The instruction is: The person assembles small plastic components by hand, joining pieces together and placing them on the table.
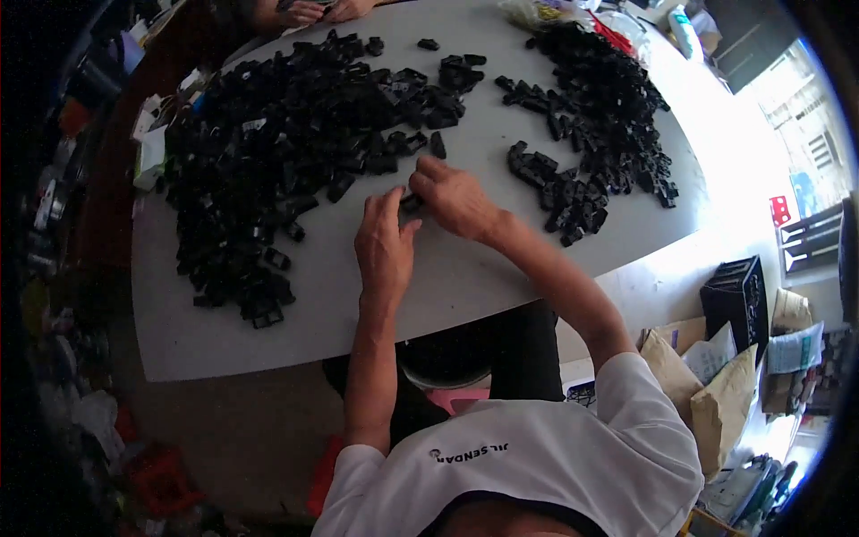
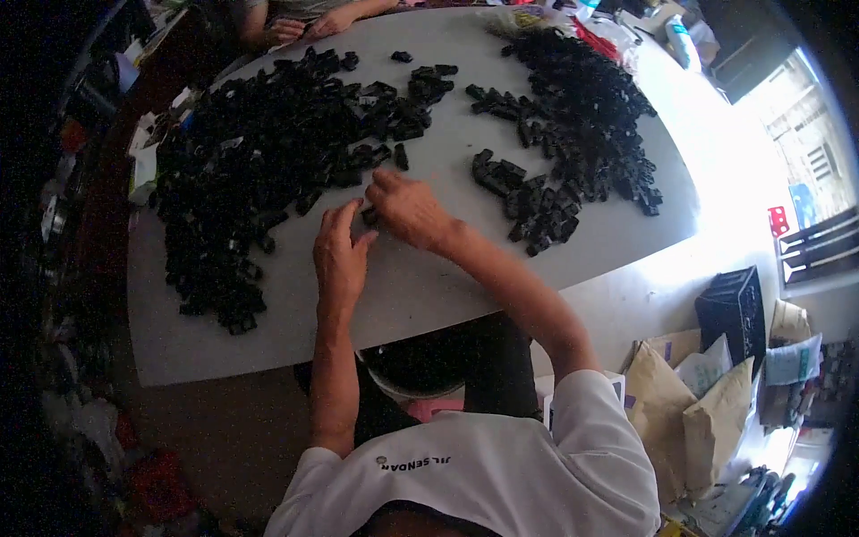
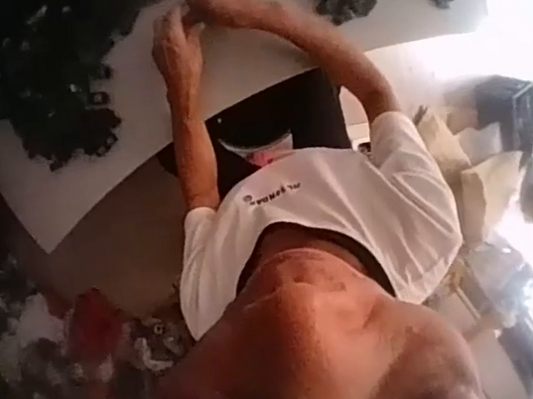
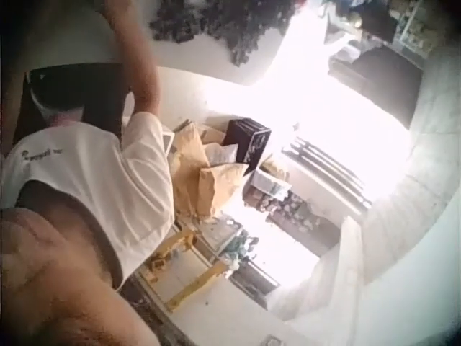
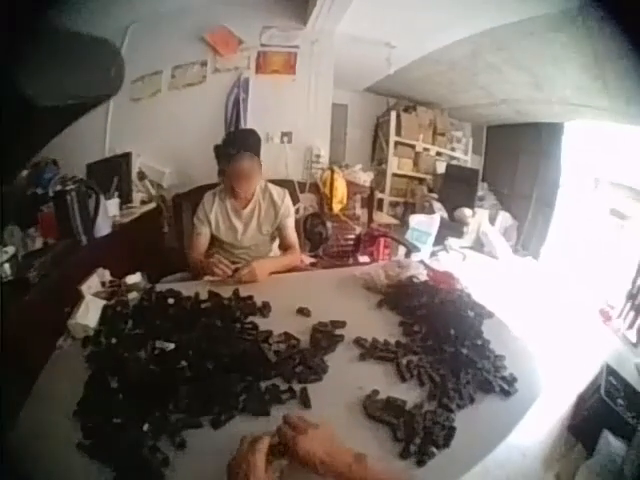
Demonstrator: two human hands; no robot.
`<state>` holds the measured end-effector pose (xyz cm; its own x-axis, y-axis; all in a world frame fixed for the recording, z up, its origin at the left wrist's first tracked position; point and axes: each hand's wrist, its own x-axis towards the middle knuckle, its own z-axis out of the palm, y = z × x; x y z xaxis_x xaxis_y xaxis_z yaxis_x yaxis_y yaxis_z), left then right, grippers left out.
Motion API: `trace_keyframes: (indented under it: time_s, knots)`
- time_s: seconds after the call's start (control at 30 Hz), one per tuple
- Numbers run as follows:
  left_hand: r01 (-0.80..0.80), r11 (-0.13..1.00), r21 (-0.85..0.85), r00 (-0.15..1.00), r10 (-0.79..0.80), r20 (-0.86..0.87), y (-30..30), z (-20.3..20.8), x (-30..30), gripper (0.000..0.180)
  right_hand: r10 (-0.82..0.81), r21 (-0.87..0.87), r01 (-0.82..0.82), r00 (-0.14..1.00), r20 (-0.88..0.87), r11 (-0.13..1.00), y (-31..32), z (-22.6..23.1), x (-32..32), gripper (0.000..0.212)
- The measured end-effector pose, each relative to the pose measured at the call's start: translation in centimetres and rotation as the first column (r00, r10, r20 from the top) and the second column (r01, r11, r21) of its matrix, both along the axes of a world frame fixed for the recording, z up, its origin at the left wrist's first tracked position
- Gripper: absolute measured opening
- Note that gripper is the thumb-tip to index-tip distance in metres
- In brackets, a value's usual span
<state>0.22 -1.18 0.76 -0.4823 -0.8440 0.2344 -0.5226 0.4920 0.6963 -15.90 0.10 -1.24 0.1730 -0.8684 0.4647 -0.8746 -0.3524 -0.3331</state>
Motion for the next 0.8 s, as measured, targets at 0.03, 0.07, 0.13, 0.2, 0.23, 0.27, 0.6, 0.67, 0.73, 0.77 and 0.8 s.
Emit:
trace_keyframes:
  time_s: [0.03, 0.07, 0.13, 0.2, 0.23, 0.27, 0.6, 0.67, 0.73, 0.77, 0.8]
  knots:
    - [0.013, 1.000, -0.001, 1.000, -0.013, -0.006, 0.2, -0.1, -0.3, 0.047, -0.013, -0.001, 0.013, 1.000, -0.006, 1.000, 0.5, -0.1, -0.1, 0.018]
    - [0.025, 1.000, -0.012, 0.999, -0.025, 0.025, 0.3, -0.2, -0.5, 0.045, 0.039, 0.020, -0.040, 0.998, 0.042, 0.999, 1.1, -0.2, -0.2, 0.020]
    - [0.041, 0.999, -0.032, 0.998, -0.039, 0.058, 0.6, -0.3, -0.6, 0.042, 0.087, 0.031, -0.090, 0.992, 0.092, 0.995, 2.0, -0.2, 0.0, 0.021]
    - [0.078, 0.995, 0.056, 0.996, -0.080, 0.025, 0.7, -0.4, -0.7, 0.037, 0.101, 0.092, -0.115, 0.984, 0.144, 0.989, 3.0, -0.2, -0.2, 0.030]
    - [0.083, 0.995, 0.050, 0.996, -0.084, 0.024, 0.6, -0.3, -0.8, 0.037, 0.097, 0.086, -0.110, 0.985, 0.142, 0.990, 3.3, -0.2, -0.2, 0.030]
    - [0.095, 0.992, 0.085, 0.995, -0.098, 0.033, 0.5, -0.3, -0.9, 0.035, 0.082, 0.100, -0.096, 0.987, 0.139, 0.990, 3.6, -0.3, -0.2, 0.031]
    - [0.106, 0.993, -0.052, 0.957, -0.088, 0.278, 1.2, -0.2, -0.5, 0.027, -0.535, 0.027, 0.569, 0.788, -0.303, 0.822, 4.1, 4.6, -7.6, 0.025]
    - [0.111, 0.992, -0.052, 0.955, -0.092, 0.284, 1.2, -0.2, -0.8, 0.028, -0.540, 0.055, 0.597, 0.758, -0.366, 0.801, 3.8, 4.0, -9.2, 0.026]
    - [0.113, 0.992, -0.048, 0.951, -0.094, 0.293, 1.2, -0.4, -0.9, 0.028, -0.500, 0.124, 0.602, 0.746, -0.440, 0.789, 3.7, 3.5, -9.9, 0.020]
    - [0.088, 0.996, -0.022, 0.941, -0.075, 0.331, 1.1, -0.6, -1.1, 0.031, -0.496, 0.123, 0.598, 0.748, -0.440, 0.792, 3.3, 3.1, -10.0, 0.020]
    - [0.063, 0.998, 0.008, 0.927, -0.062, 0.370, 1.1, -0.7, -1.1, 0.034, -0.473, 0.145, 0.564, 0.784, -0.402, 0.813, 3.1, 2.8, -9.8, 0.020]
